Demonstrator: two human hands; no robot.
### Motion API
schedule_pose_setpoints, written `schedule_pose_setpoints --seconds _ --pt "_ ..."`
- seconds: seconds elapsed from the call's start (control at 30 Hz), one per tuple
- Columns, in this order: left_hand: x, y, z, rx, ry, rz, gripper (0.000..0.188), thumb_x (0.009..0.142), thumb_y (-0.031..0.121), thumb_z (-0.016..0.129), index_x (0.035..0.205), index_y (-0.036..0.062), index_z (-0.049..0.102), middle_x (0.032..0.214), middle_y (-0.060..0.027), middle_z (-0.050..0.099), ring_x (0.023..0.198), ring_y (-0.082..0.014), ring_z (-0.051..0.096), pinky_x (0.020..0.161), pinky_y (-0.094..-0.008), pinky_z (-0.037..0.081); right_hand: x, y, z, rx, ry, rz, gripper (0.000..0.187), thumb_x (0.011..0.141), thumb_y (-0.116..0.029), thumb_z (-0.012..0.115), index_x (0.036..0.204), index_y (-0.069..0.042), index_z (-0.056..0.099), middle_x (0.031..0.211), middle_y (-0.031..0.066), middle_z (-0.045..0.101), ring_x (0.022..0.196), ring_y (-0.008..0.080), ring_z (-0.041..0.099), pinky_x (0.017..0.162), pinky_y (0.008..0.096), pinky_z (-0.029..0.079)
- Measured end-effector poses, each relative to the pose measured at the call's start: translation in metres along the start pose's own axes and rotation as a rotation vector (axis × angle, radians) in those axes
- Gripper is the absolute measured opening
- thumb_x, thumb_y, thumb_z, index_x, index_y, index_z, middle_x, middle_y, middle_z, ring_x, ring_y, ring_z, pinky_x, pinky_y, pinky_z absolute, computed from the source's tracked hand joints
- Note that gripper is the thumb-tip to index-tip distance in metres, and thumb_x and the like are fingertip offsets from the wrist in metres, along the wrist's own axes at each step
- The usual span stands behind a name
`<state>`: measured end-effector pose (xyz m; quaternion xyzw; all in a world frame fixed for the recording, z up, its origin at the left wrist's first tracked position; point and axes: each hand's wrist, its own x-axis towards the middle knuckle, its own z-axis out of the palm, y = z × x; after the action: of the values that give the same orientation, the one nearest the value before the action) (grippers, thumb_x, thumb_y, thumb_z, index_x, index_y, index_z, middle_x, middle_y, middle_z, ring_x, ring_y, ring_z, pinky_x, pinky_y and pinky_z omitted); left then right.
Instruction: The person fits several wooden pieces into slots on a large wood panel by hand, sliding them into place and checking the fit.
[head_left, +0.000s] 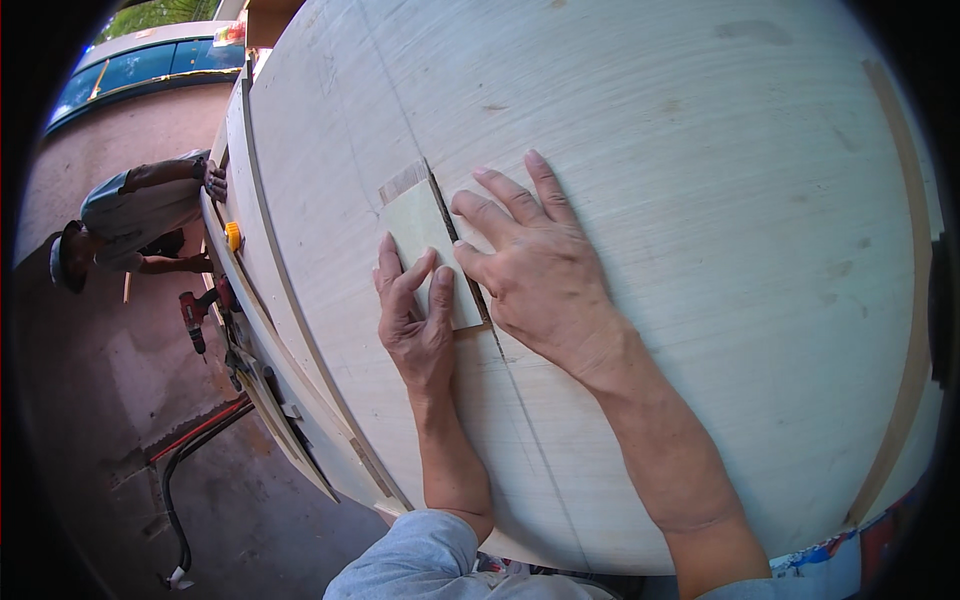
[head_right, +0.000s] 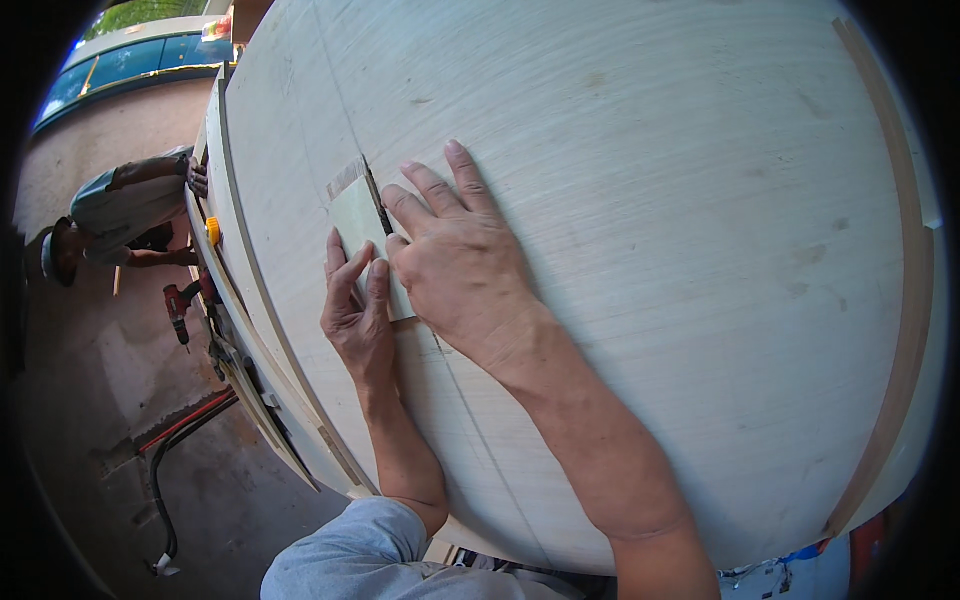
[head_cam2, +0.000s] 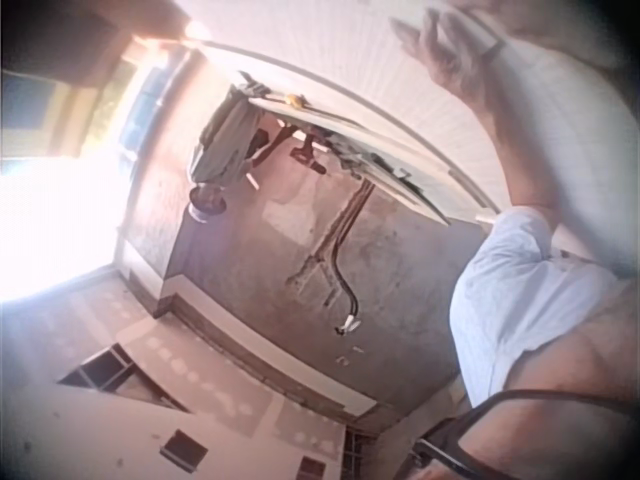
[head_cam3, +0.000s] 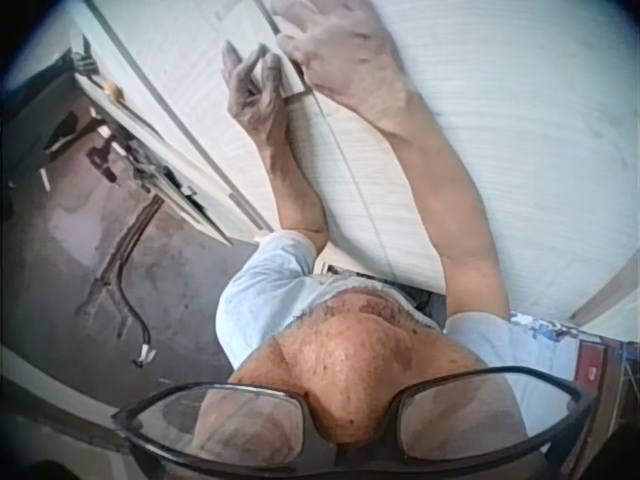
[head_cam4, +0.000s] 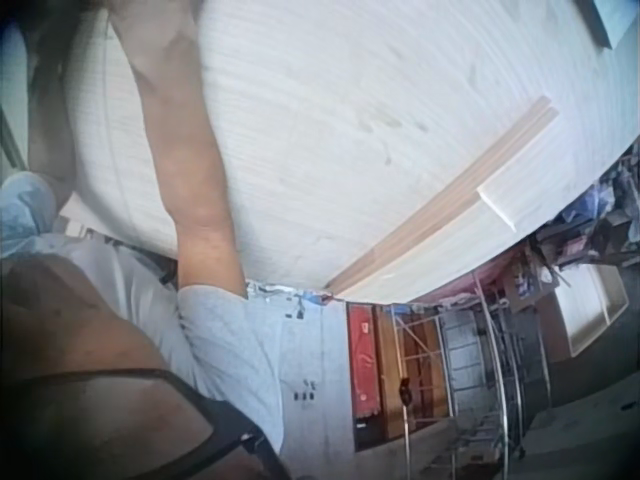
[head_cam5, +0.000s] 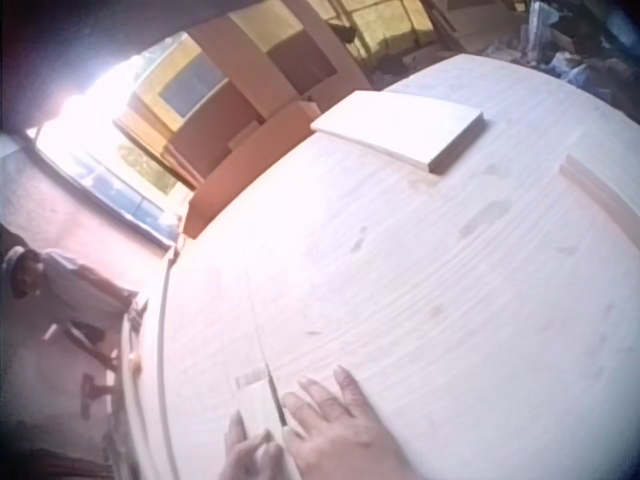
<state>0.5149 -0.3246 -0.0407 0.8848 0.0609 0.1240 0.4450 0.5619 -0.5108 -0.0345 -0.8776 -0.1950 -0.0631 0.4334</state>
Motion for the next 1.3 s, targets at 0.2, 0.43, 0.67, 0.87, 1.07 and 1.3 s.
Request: schedule_pose_setpoints --seconds 0.2,0.43,0.67,0.87,1.07,1.3 --pt "0.001 0.000 0.000 0.029 0.010 0.010 0.021 0.096 0.010 0.077 0.117 0.0080 0.077 0.158 -0.0317 0.045 0.156 -0.0363 0.035 0.129 -0.0566 0.005 0.001 -0.001 -0.004 -0.013 -0.050 -0.002 0.026 0.084 -0.005 0.067 0.104 -0.013 0.080 0.138 0.0059 0.065 0.146 0.0250 0.047 0.132 0.0532 0.018" --pt "0.001 0.000 -0.002 0.047 -0.006 0.051 0.022 0.096 0.012 0.078 0.118 0.0089 0.077 0.158 -0.0321 0.045 0.155 -0.0378 0.035 0.129 -0.0564 0.006 0.001 -0.001 -0.002 -0.049 -0.058 -0.018 0.030 0.082 -0.003 0.065 0.105 -0.015 0.080 0.137 0.0044 0.064 0.146 0.0255 0.046 0.132 0.0528 0.018" --pt "0.002 0.004 -0.005 0.164 -0.040 0.082 0.022 0.097 0.007 0.075 0.119 0.0049 0.076 0.158 -0.0305 0.046 0.153 -0.0361 0.038 0.125 -0.0490 0.025 0.000 0.000 -0.001 -0.049 -0.031 -0.047 0.038 0.080 -0.001 0.061 0.109 -0.015 0.081 0.137 0.0039 0.063 0.145 0.0254 0.047 0.132 0.0524 0.019" --pt "0.003 -0.003 -0.006 0.143 -0.022 0.110 0.025 0.096 0.018 0.078 0.119 0.0093 0.077 0.157 -0.0326 0.046 0.154 -0.0378 0.037 0.128 -0.0558 0.011 0.002 -0.002 0.000 -0.101 -0.017 -0.068 0.026 0.085 -0.005 0.064 0.100 -0.017 0.081 0.137 0.0036 0.064 0.145 0.0246 0.048 0.132 0.0525 0.019" --pt "0.002 -0.003 -0.008 0.184 -0.012 0.113 0.025 0.096 0.020 0.079 0.118 0.0105 0.078 0.157 -0.0318 0.047 0.154 -0.0383 0.039 0.128 -0.0544 0.014 0.000 -0.003 0.006 -0.092 0.007 -0.083 0.028 0.085 -0.004 0.061 0.101 -0.017 0.081 0.135 0.0025 0.064 0.144 0.0235 0.048 0.132 0.0523 0.018" --pt "0.003 -0.002 -0.009 0.211 0.003 0.127 0.024 0.096 0.021 0.078 0.118 0.0114 0.078 0.155 -0.0315 0.049 0.152 -0.0393 0.041 0.127 -0.0552 0.017 0.001 -0.007 0.004 -0.113 0.015 -0.085 0.033 0.086 -0.003 0.059 0.102 -0.020 0.082 0.135 0.0000 0.065 0.143 0.0229 0.050 0.132 0.0522 0.019"
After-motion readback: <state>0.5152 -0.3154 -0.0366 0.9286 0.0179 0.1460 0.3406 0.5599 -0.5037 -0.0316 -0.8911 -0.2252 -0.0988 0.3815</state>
